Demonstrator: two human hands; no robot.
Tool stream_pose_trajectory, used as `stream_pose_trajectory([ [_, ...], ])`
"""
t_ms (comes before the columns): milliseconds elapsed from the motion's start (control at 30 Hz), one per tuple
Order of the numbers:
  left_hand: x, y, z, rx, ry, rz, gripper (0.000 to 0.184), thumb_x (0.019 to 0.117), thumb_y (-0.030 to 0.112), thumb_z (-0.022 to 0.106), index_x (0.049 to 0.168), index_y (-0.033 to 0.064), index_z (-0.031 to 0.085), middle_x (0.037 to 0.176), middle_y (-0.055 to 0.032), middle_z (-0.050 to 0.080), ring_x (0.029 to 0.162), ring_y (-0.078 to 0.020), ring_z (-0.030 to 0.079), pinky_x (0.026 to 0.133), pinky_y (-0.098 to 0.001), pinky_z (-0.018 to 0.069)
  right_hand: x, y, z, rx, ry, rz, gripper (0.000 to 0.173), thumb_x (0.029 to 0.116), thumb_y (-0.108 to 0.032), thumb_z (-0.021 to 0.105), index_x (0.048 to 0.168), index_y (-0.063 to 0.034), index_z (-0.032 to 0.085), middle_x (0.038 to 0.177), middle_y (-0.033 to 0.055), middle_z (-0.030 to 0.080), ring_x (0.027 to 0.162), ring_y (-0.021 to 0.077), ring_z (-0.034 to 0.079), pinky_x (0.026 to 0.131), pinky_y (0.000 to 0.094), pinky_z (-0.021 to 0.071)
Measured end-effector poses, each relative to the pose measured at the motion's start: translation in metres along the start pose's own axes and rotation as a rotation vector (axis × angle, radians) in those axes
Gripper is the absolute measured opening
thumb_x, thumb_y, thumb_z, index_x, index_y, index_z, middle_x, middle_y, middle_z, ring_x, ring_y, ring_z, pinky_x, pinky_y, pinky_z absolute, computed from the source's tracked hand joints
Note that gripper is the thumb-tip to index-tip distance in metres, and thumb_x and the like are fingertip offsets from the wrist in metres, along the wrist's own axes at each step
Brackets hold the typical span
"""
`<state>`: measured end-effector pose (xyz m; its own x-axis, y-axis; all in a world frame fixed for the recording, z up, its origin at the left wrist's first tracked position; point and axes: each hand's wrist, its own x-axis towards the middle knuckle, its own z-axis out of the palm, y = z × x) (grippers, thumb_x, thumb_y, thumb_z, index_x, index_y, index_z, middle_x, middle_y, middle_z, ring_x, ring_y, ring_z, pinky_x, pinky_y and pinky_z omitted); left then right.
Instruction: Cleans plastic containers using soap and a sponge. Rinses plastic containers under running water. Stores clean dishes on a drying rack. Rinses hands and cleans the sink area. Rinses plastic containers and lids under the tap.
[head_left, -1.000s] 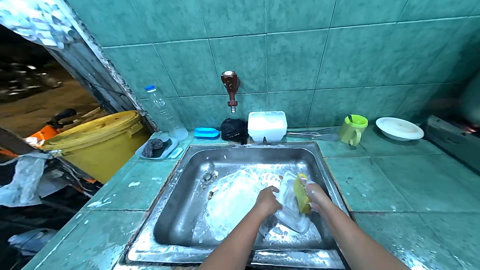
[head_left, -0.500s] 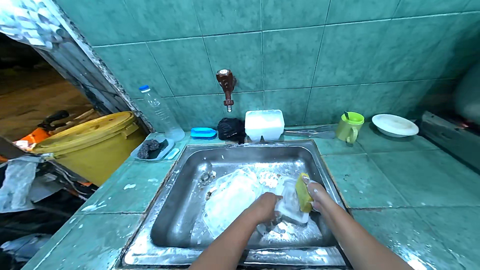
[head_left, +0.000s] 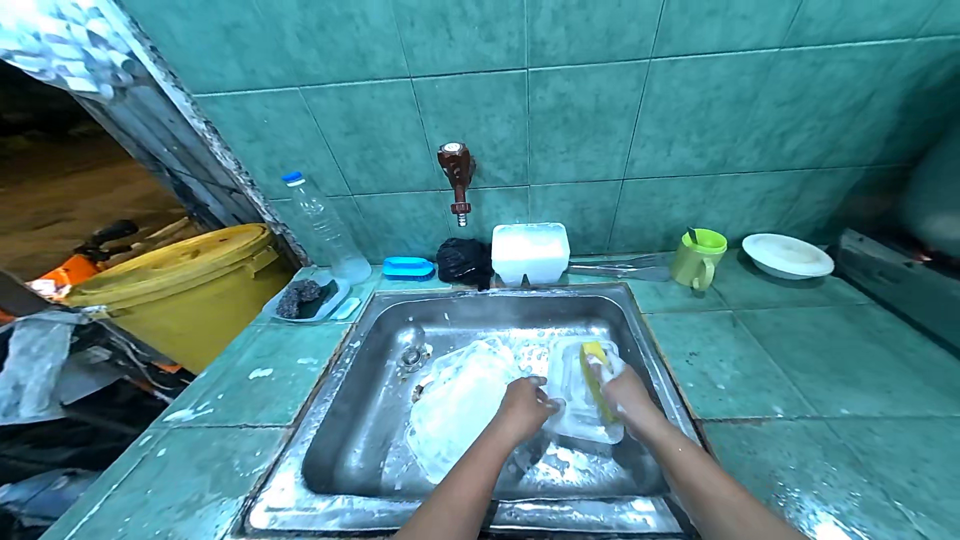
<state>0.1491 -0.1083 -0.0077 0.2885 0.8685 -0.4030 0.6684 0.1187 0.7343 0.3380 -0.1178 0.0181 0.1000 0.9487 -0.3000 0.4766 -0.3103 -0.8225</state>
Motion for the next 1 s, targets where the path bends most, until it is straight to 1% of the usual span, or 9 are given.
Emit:
stream_pose_trajectory([
  [133, 0.002, -0.005, 0.006, -0.278, -0.084, -0.082, 0.057, 0.1013, 0.021, 0.064, 0.150, -0.0006, 0.045, 0.130, -0.0212, 0.063, 0.108, -0.0268, 0.067, 0.093, -0.0412, 0.0547, -0.019, -0.010, 0.004, -0.111, 0.014, -0.080, 0.053, 0.1089, -0.034, 0.049, 0.152, -0.0037, 0.045, 0.143, 0.0220, 0.057, 0.131, 0.0328, 0.057, 0.112, 0.0488, 0.0424],
  [267, 0.000, 0.000, 0.010, -0.324, -0.069, -0.065, 0.056, 0.1007, 0.025, 0.065, 0.151, 0.0086, 0.047, 0.146, -0.0209, 0.052, 0.127, -0.0322, 0.055, 0.102, -0.0498, 0.0476, -0.029, -0.011, 0.011, -0.015, 0.009, -0.142, 0.050, 0.1091, -0.029, 0.049, 0.150, 0.0005, 0.046, 0.138, 0.0228, 0.060, 0.129, 0.0302, 0.059, 0.112, 0.0449, 0.0436],
  [367, -0.001, 0.004, 0.013, -0.266, -0.025, -0.084, 0.077, 0.0951, 0.026, 0.072, 0.159, 0.0145, 0.032, 0.157, -0.0272, 0.036, 0.139, -0.0416, 0.044, 0.107, -0.0565, 0.0437, -0.030, -0.010, 0.013, 0.044, 0.026, -0.146, 0.045, 0.1091, -0.025, 0.049, 0.145, 0.0021, 0.051, 0.132, 0.0223, 0.063, 0.123, 0.0285, 0.063, 0.108, 0.0435, 0.0468],
  [500, 0.000, 0.002, 0.017, -0.369, -0.052, -0.184, 0.090, 0.0961, 0.035, 0.071, 0.165, 0.0168, 0.016, 0.154, -0.0234, 0.043, 0.130, -0.0382, 0.053, 0.098, -0.0552, 0.0481, -0.032, -0.007, 0.003, 0.267, 0.070, -0.165, 0.039, 0.1095, -0.022, 0.048, 0.139, 0.0028, 0.055, 0.122, 0.0197, 0.066, 0.108, 0.0224, 0.067, 0.096, 0.0393, 0.0541],
  [633, -0.001, -0.011, 0.015, -0.618, -0.018, -0.154, 0.052, 0.0998, 0.026, 0.068, 0.146, 0.0095, 0.051, 0.129, -0.0166, 0.063, 0.099, -0.0245, 0.067, 0.081, -0.0395, 0.0559, -0.043, -0.008, -0.012, 0.533, 0.165, -0.201, 0.041, 0.1106, -0.023, 0.043, 0.140, 0.0031, 0.052, 0.120, 0.0159, 0.066, 0.103, 0.0151, 0.068, 0.090, 0.0328, 0.0581],
  [733, -0.011, -0.016, 0.007, -0.961, 0.017, -0.051, 0.038, 0.1074, 0.020, 0.050, 0.144, 0.0089, 0.052, 0.109, -0.0102, 0.068, 0.086, -0.0160, 0.066, 0.071, -0.0312, 0.0539, -0.049, -0.009, -0.020, 0.734, 0.197, -0.128, 0.043, 0.1118, -0.026, 0.040, 0.144, 0.0010, 0.047, 0.121, 0.0140, 0.066, 0.103, 0.0153, 0.069, 0.087, 0.0330, 0.0595],
  [800, -0.024, -0.014, 0.002, -1.345, -0.063, 0.106, 0.036, 0.1099, 0.022, 0.034, 0.137, 0.0076, 0.052, 0.106, -0.0115, 0.071, 0.093, -0.0210, 0.071, 0.079, -0.0370, 0.0601, -0.050, -0.005, -0.016, 0.850, 0.165, -0.083, 0.042, 0.1122, -0.027, 0.038, 0.143, 0.0000, 0.048, 0.111, 0.0124, 0.069, 0.093, 0.0159, 0.072, 0.079, 0.0334, 0.0616],
  [900, -0.033, -0.013, 0.004, -1.717, -0.294, 0.342, 0.034, 0.0903, 0.025, 0.050, 0.111, 0.0044, 0.068, 0.104, -0.0173, 0.075, 0.096, -0.0281, 0.074, 0.085, -0.0438, 0.0620, -0.055, -0.003, -0.003, 0.759, -0.037, -0.122, 0.043, 0.1109, -0.027, 0.040, 0.144, -0.0010, 0.047, 0.107, 0.0112, 0.072, 0.089, 0.0174, 0.073, 0.077, 0.0352, 0.0632],
  [1000, -0.035, -0.010, 0.004, -1.730, -0.435, 0.430, 0.034, 0.0817, 0.022, 0.064, 0.110, 0.0049, 0.070, 0.105, -0.0159, 0.075, 0.096, -0.0256, 0.074, 0.084, -0.0405, 0.0619, -0.050, -0.011, -0.003, 0.517, -0.167, -0.262, 0.053, 0.1022, -0.030, 0.054, 0.146, 0.0002, 0.048, 0.117, 0.0107, 0.069, 0.097, 0.0158, 0.072, 0.085, 0.0342, 0.0621],
])
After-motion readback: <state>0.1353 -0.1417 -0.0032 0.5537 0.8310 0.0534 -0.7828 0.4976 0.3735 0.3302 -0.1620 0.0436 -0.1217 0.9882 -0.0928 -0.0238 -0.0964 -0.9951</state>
